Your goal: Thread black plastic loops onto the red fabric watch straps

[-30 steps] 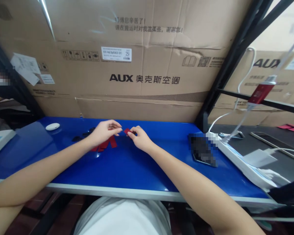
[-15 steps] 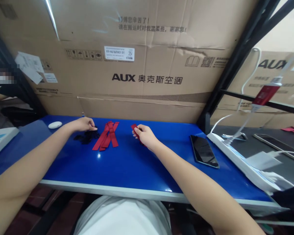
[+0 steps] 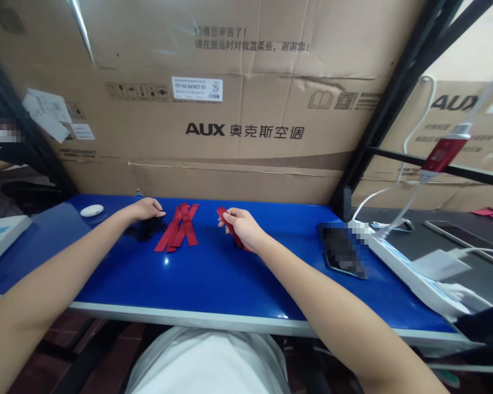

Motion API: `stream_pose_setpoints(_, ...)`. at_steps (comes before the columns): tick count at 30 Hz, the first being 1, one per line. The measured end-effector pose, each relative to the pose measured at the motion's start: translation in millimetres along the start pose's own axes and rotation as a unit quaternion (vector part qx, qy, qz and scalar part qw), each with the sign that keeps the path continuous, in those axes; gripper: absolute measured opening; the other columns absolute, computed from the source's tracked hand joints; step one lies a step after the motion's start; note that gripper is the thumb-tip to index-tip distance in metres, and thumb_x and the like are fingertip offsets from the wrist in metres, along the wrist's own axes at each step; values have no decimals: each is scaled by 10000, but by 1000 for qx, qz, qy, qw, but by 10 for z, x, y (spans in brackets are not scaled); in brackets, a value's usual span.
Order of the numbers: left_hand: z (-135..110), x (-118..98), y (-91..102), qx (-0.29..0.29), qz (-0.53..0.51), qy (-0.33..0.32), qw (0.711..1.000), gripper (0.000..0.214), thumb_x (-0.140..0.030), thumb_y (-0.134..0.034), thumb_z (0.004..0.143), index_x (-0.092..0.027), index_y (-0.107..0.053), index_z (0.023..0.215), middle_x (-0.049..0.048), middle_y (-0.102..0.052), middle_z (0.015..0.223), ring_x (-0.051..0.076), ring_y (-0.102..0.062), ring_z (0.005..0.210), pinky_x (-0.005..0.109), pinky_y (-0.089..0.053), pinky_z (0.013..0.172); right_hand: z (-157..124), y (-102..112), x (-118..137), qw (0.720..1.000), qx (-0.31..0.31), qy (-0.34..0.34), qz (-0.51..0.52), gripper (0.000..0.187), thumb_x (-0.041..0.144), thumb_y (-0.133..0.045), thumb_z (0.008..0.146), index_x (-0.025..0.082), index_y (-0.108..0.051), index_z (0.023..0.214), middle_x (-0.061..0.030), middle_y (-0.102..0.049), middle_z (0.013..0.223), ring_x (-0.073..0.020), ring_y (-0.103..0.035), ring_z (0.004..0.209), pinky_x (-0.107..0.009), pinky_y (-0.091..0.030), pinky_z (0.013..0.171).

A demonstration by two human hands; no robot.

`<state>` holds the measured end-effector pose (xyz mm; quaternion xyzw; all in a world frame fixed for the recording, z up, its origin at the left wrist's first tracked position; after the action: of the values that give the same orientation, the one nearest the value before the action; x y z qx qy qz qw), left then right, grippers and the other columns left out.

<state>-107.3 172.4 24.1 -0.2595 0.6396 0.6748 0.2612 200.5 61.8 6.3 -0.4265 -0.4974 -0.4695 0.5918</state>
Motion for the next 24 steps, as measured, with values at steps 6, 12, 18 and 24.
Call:
stream_pose_setpoints(6,-359,-601,-280,11,-247,-103,964,277,-238,-835,587,-136,-679,792,31,-661,664,142,-600,604,269,-479,619,-22,-47,65,999,32,20,24,189,346,-639,750,168,-580,731,-10,-605,664,-98,-466,531,-247,-328,544)
stream_pose_setpoints(12,-956,-1142,-837,161,-477,-93,859,309,-140,-823,626,-108,-655,883,58,-697,803,146,-673,742,292,-555,763,-111,-191,163,990,83,47,-104,173,340,-558,823,190,-515,748,18,-566,636,-96,-425,515,-238,-297,517)
stream_pose_setpoints(18,-1168,-1220,-1077,248,-470,-104,841,281,-157,-792,694,-106,-677,945,54,-695,847,142,-682,768,264,-570,750,-125,-234,197,967,109,105,-204,162,311,-491,857,190,-501,751,26,-536,643,-106,-427,558,-239,-310,542)
stream_pose_setpoints(24,-1135,-1220,-1099,228,-466,-101,849,224,-149,-773,718,-103,-680,917,54,-697,825,140,-682,749,264,-571,737,-141,-172,303,938,82,157,-299,158,274,-457,869,188,-506,747,31,-514,661,-115,-424,610,-245,-318,587)
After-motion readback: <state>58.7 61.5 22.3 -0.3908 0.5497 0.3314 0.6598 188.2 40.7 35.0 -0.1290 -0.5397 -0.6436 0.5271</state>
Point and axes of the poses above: each hand's wrist, its own z-axis towards the middle knuckle, its own y-axis out of the back of the hand, x = y × z, the point moved 8 cm from there along z, towards the middle knuckle
